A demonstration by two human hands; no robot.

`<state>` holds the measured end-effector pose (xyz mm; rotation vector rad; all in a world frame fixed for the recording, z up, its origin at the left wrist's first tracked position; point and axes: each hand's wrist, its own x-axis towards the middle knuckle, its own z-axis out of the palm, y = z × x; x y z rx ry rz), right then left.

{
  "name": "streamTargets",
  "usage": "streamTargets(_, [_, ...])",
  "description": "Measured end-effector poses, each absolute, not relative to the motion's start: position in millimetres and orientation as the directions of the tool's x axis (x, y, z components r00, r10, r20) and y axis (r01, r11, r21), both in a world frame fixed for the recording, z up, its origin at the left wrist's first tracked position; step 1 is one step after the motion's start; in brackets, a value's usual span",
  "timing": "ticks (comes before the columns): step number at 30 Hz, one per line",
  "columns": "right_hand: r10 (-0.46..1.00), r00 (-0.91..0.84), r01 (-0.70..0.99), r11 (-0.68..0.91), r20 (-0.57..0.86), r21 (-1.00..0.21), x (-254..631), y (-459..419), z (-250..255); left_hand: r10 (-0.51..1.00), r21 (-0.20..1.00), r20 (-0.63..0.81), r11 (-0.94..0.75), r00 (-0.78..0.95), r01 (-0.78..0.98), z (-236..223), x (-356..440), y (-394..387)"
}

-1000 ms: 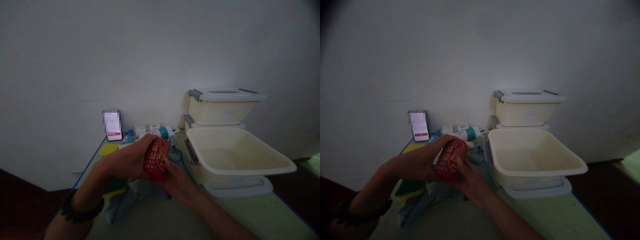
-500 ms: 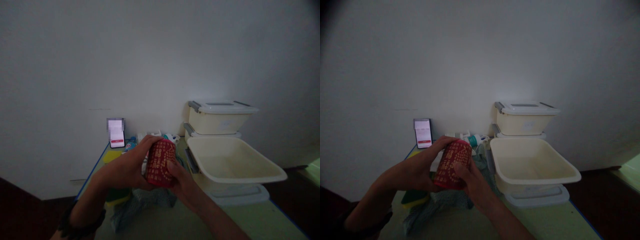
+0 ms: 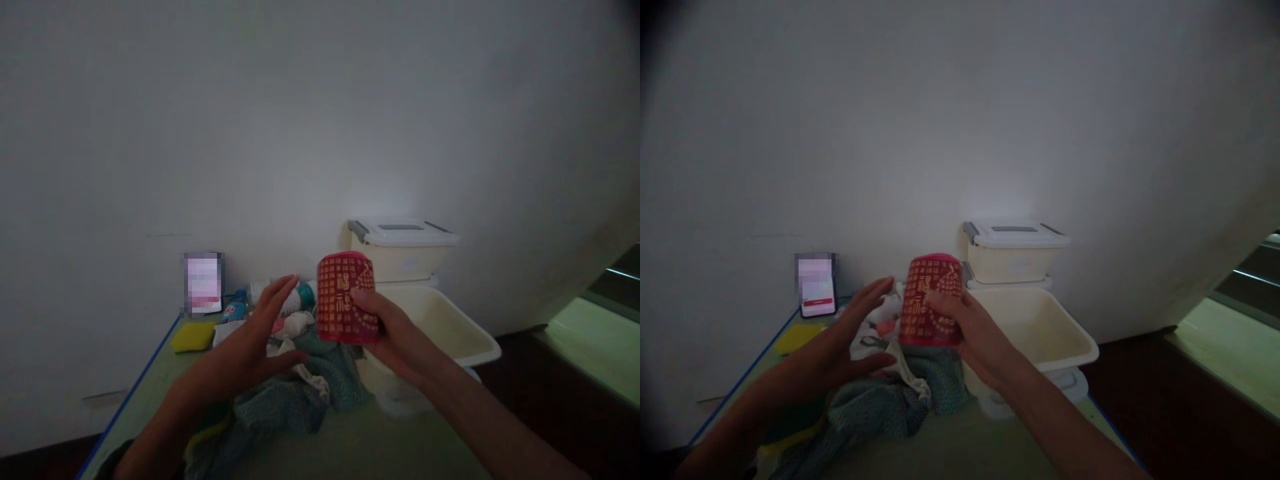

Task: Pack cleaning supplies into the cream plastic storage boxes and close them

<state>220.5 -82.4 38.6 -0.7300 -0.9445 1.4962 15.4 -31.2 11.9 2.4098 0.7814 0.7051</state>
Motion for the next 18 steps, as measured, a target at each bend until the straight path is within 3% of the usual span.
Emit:
streamTargets(2, [0.994,-0.102,-0.455,-0.005,0.047,-0.891,246,-85,39,0.681,0.671,0.296,-0.647,0.67,0.361,-3,31,-32])
streamTargets(6, [0.998,-0.05,-0.394,-0.057,-0.04,-0.917,292,-89,31,0.821,0.893,0.159,-0.357,0.548,0.275,-29,75,-26])
streamTargets(11, [0.994,-0.026,-0.366,-0.105,-0.102,-0.925,315,-89,16,0.886,0.945,-0.1,-0.058,0.454,0.321,-23,125,-6])
streamTargets(18, [0.991,-0.105,-0.399,-0.123,-0.088,-0.908,310,-96,14,0.842,0.942,-0.215,0.044,0.495,0.334,-25,148,3])
